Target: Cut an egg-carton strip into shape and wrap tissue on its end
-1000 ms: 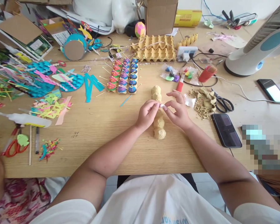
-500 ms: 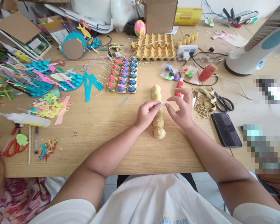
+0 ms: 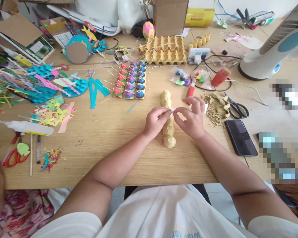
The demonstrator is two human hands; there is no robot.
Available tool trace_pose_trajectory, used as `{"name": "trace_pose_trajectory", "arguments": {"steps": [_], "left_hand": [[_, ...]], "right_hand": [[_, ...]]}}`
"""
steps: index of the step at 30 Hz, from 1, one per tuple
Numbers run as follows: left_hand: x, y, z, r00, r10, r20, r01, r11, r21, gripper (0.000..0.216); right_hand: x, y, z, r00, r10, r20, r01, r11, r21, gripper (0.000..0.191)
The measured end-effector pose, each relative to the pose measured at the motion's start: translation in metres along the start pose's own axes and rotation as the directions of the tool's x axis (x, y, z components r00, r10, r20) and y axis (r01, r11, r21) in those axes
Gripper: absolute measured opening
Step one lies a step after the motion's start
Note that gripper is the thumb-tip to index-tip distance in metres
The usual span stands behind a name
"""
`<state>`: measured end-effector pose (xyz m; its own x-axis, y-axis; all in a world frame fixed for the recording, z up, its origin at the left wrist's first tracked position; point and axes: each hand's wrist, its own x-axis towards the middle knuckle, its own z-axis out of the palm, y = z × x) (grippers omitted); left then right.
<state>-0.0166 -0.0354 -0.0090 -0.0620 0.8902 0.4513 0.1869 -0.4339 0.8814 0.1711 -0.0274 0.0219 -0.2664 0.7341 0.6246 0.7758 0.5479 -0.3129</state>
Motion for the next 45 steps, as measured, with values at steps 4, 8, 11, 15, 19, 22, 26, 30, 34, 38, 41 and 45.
{"name": "trace_pose_trajectory", "arguments": {"steps": [4, 8, 11, 15, 19, 22, 26, 30, 34, 38, 41, 45], "left_hand": [[0.000, 0.002, 0.000, 1.000, 0.018, -0.002, -0.018, 1.000, 0.019, 0.033], [0.000, 0.003, -0.001, 0.999, 0.047, -0.011, -0.046, 0.998, 0.036, 0.031], [0.000, 0.004, -0.001, 0.998, 0.060, -0.012, -0.059, 0.996, 0.069, 0.032], [0.000, 0.006, -0.001, 0.997, 0.080, -0.017, -0.078, 0.994, 0.074, 0.031], [0.001, 0.005, 0.001, 0.999, 0.021, -0.047, -0.020, 0.999, 0.033, 0.027], [0.001, 0.003, 0.001, 0.999, -0.025, -0.039, 0.024, 1.000, -0.012, 0.023], [0.000, 0.000, 0.001, 0.999, -0.026, -0.020, 0.026, 0.999, -0.028, 0.024], [0.000, -0.001, 0.001, 1.000, -0.025, -0.013, 0.024, 1.000, -0.012, 0.026], [0.000, 0.000, 0.000, 1.000, -0.006, -0.011, 0.006, 1.000, 0.011, 0.027], [0.000, 0.000, -0.001, 0.999, 0.047, -0.014, -0.046, 0.998, 0.045, 0.026], [0.000, 0.000, -0.001, 0.998, 0.064, -0.013, -0.062, 0.994, 0.085, 0.027], [0.001, 0.001, -0.001, 0.994, 0.109, -0.016, -0.107, 0.991, 0.084, 0.022]], "right_hand": [[-0.002, 0.000, 0.000, 1.000, 0.022, 0.009, -0.022, 1.000, 0.003, 0.015], [-0.003, -0.001, 0.000, 0.999, 0.024, 0.024, -0.024, 1.000, 0.002, 0.018], [-0.003, -0.002, 0.002, 0.998, 0.042, 0.035, -0.043, 0.999, 0.008, 0.016], [-0.003, -0.002, 0.004, 1.000, 0.025, 0.005, -0.025, 1.000, -0.013, 0.014], [-0.003, -0.002, 0.005, 1.000, 0.021, -0.010, -0.021, 1.000, -0.023, 0.014], [-0.002, -0.001, 0.005, 1.000, 0.000, -0.030, -0.001, 1.000, -0.013, 0.016], [-0.002, -0.002, 0.004, 1.000, 0.012, -0.022, -0.011, 1.000, 0.008, 0.019], [-0.002, -0.003, 0.003, 0.999, 0.042, 0.018, -0.043, 0.998, 0.039, 0.018], [-0.002, -0.003, 0.003, 1.000, 0.015, -0.020, -0.014, 0.999, 0.037, 0.019], [-0.003, -0.001, 0.006, 0.998, -0.011, -0.054, 0.012, 1.000, 0.025, 0.017], [-0.004, 0.002, 0.010, 0.992, -0.052, -0.112, 0.053, 0.999, 0.008, 0.016], [-0.005, 0.003, 0.012, 0.988, -0.078, -0.137, 0.078, 0.997, -0.002, 0.013]]}}
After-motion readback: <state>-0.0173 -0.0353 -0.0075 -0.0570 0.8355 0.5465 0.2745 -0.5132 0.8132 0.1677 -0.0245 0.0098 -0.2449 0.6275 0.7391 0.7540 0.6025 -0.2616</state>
